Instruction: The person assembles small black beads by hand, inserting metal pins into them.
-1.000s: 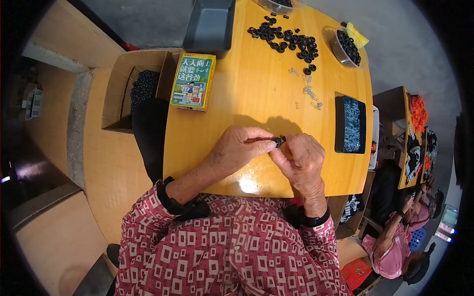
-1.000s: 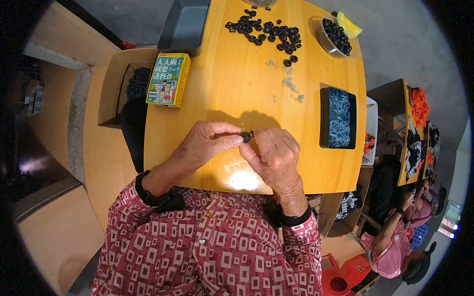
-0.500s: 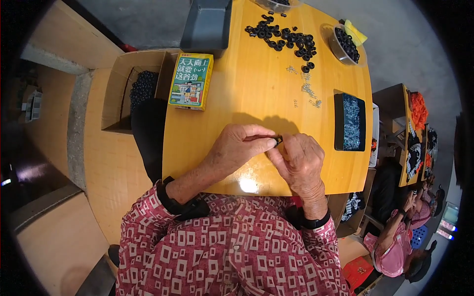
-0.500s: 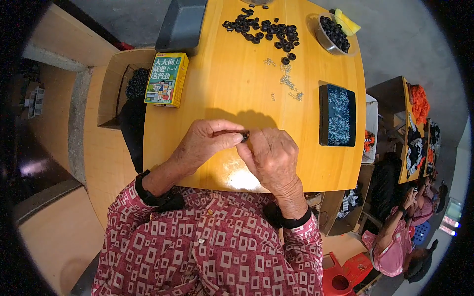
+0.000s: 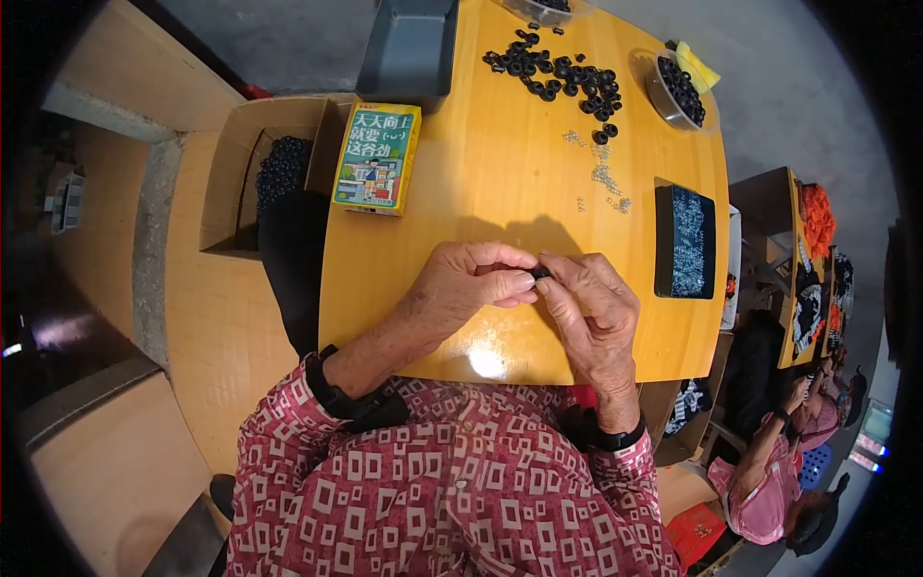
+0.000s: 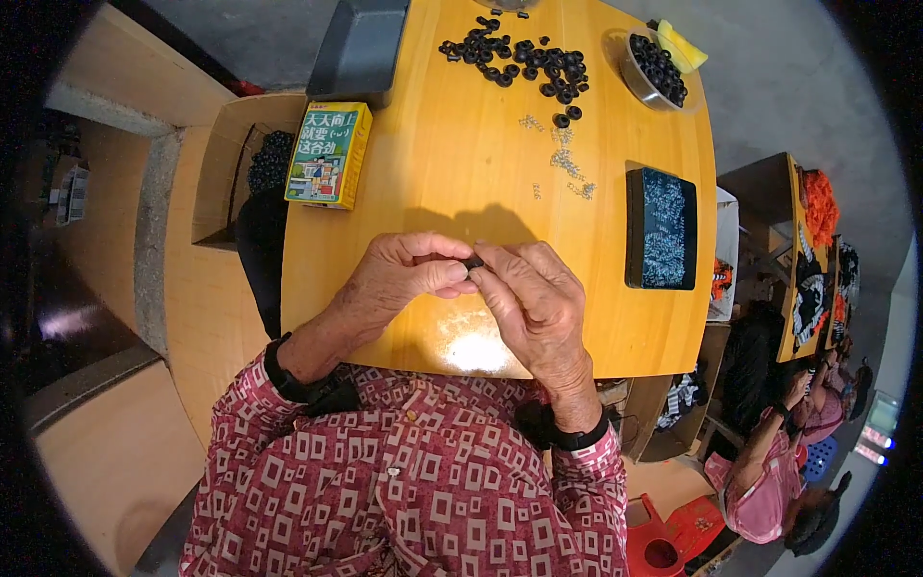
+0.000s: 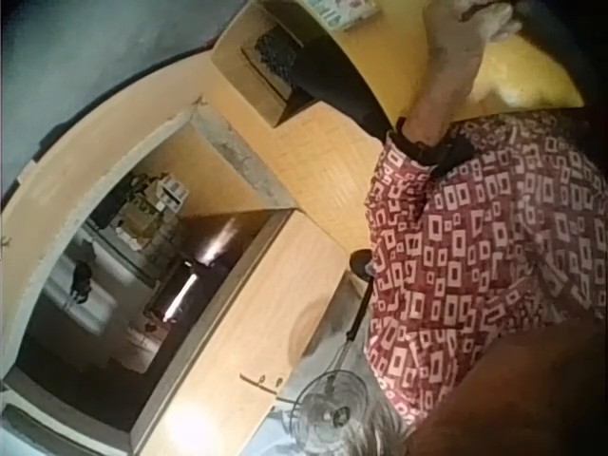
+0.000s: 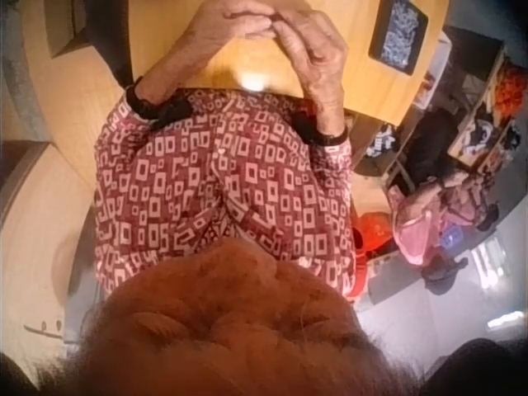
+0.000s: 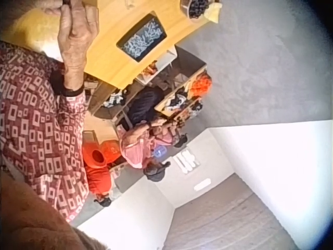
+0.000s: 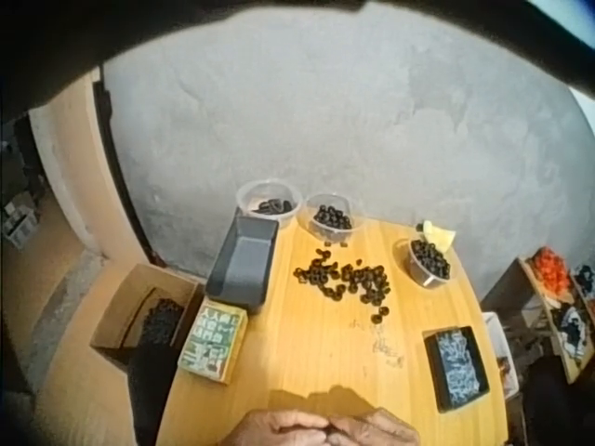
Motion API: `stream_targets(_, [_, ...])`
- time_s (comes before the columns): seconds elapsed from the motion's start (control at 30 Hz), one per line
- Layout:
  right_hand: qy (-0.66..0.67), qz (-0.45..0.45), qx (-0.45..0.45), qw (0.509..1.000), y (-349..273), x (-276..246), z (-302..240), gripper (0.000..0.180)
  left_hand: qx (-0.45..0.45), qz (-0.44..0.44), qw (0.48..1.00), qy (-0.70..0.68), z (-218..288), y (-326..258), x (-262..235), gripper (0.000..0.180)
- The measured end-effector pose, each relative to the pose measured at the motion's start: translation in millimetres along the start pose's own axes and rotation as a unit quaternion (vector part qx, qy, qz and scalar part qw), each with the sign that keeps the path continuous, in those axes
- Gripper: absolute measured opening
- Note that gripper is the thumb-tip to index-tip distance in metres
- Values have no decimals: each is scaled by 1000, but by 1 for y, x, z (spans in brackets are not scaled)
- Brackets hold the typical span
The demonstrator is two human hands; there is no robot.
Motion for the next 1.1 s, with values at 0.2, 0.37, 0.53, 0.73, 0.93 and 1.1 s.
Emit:
stream_targets(0.2, [43,2,4,999,-4,0,5,22,5,5,1000,-8,-4,-2,2,22])
stream_targets(0.37, [6,0,-14,1000,-6,-2,3,20,14,0,1000,8,-6,-2,4,22])
stream_targets(0.53, [-56,26,-55,997,-13,-2,-7,20,25,-23,999,-5,-12,-3,6,22])
stream_targets(0.73, [-194,20,-107,975,-22,4,-17,18,22,-13,1000,4,-6,-3,8,21])
stream_targets(0.93, [-178,-11,-98,979,-11,-1,-20,16,30,-25,997,66,-4,-4,9,19])
stream_targets(1.1, [-61,16,-49,997,-6,-3,-6,16,57,-34,997,27,-2,-4,11,20])
Point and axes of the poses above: each hand's wrist, its own y-axis towards the middle knuckle, its own x-axis out of the palm, z = x × y, the point moved 8 cm from there along y, towards the middle knuckle, and after that the axes turned 12 degrees about -z, right-handed, at the moved point
